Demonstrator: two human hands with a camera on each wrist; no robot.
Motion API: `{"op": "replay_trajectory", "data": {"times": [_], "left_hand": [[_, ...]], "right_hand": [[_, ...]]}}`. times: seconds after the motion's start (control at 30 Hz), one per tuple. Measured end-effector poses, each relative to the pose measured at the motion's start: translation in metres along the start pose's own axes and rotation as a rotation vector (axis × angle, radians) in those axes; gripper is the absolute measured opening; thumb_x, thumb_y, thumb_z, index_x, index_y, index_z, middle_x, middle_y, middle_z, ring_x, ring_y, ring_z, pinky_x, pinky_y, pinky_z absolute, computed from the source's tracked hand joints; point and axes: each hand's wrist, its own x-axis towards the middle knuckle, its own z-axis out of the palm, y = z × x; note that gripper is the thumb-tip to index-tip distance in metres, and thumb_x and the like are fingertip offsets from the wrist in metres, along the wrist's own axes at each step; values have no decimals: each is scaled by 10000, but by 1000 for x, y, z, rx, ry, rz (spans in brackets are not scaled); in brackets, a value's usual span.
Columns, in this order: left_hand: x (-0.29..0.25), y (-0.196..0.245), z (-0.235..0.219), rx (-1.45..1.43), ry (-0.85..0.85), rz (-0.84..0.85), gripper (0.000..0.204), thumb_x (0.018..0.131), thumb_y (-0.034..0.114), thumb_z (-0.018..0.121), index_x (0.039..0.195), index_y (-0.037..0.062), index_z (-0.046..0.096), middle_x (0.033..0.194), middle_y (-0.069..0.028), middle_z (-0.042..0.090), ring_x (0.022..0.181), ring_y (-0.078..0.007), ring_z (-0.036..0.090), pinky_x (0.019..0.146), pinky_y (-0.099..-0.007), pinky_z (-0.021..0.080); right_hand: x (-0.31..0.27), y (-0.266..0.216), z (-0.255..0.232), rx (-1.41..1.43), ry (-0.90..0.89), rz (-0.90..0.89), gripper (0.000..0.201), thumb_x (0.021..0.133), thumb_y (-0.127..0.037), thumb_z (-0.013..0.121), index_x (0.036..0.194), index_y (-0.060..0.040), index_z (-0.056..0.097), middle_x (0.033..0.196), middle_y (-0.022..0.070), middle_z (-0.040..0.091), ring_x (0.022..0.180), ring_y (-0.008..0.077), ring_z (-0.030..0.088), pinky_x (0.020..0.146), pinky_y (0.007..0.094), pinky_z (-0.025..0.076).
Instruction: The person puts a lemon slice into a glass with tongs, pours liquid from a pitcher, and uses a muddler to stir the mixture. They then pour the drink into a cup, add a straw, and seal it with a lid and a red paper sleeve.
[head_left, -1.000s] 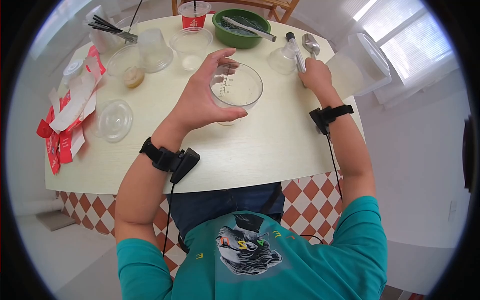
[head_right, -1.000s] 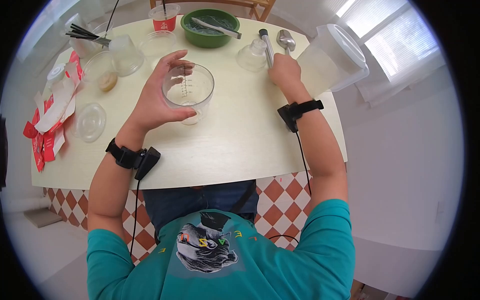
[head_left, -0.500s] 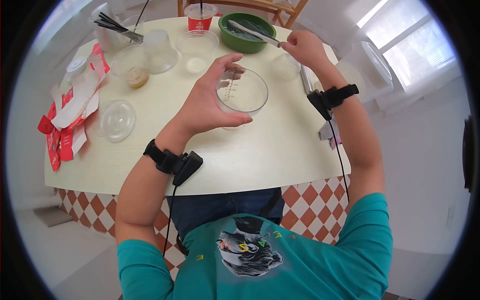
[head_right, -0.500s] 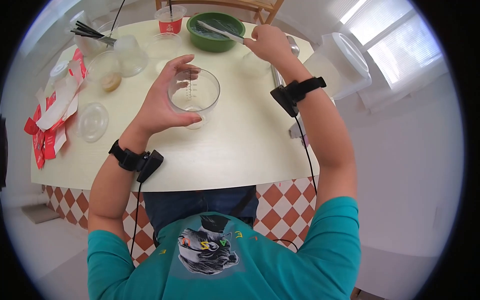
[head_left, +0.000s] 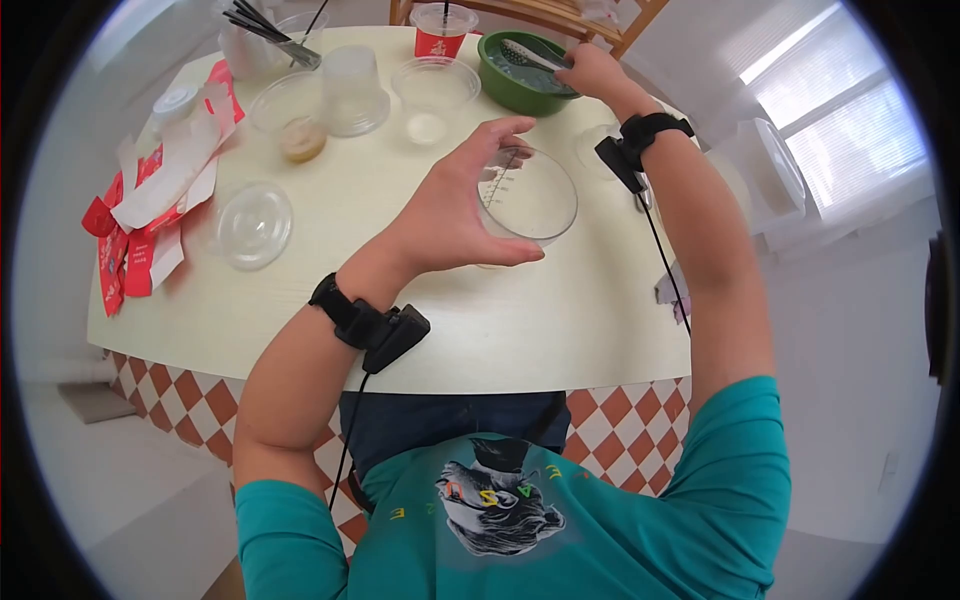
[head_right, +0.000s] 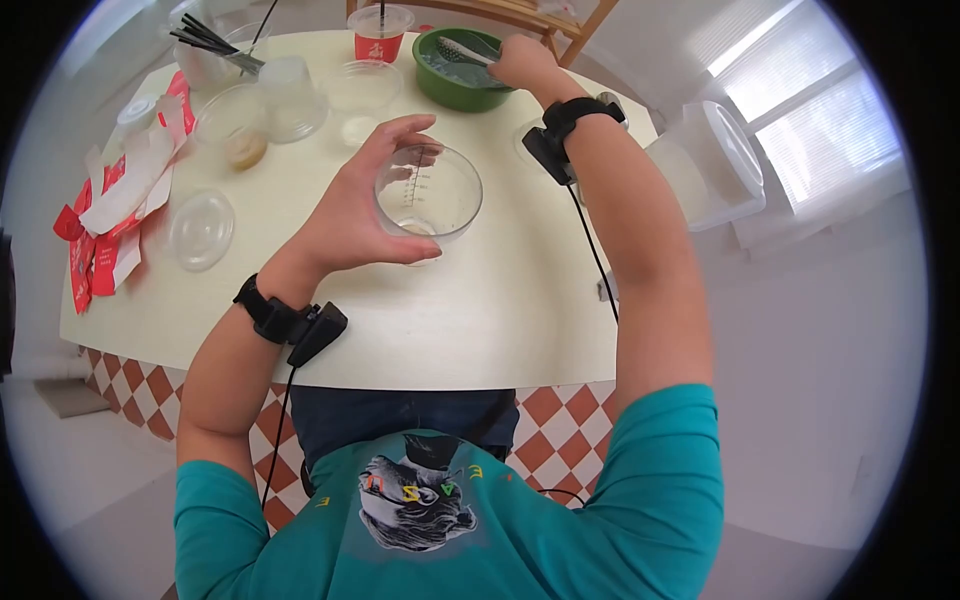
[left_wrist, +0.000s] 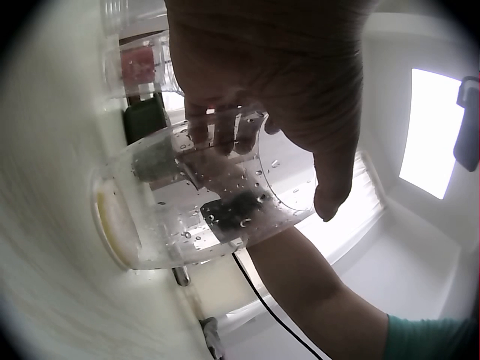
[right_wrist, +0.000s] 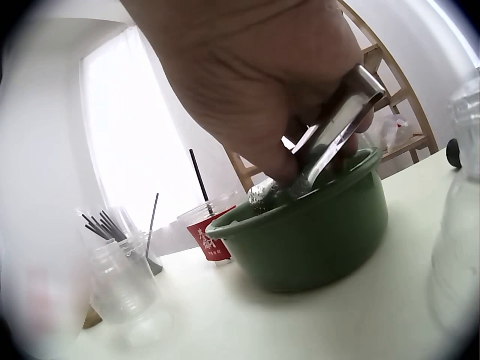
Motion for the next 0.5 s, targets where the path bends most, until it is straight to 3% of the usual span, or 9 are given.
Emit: {"op": "replay_trajectory", "data": {"times": [0.13, 0.2, 0.4, 0.5], "left_hand": [[0, 0, 0, 13, -3, -2, 1006, 529, 144, 841, 1398, 97, 336, 1233, -101, 509, 1174, -238, 498, 1003, -390, 420], [0, -1, 0, 20, 5, -17, 1004, 529, 146, 838, 1399, 100, 339, 1236, -103, 510, 1174, -239, 498, 1002, -389, 420], [0, -6, -1, 19, 40, 26, 958, 538, 208, 853, 1357, 69, 377, 1177, -129, 554, 1106, -246, 541, 978, -355, 427], [-1, -3, -2, 40, 40, 12, 960, 537, 209, 855, 1358, 74, 375, 1173, -127, 555, 1104, -244, 541, 976, -355, 427]], "right_hand": [[-13, 21, -24, -67, 104, -68, 335, 738, -263, 677, 1030, -98, 698, 935, 132, 687, 904, 303, 652, 792, 415, 520], [-23, 23, -38, -120, 42, -159, 317, 742, -195, 663, 1053, -143, 700, 944, 110, 685, 930, 299, 643, 788, 423, 520], [-36, -1, -41, -273, -16, -194, 253, 740, -127, 635, 980, -137, 714, 949, 118, 682, 929, 329, 637, 778, 422, 528], [-23, -11, -29, -306, -45, -119, 326, 698, -109, 693, 1020, -146, 720, 894, 123, 687, 853, 307, 649, 770, 407, 523]]}}
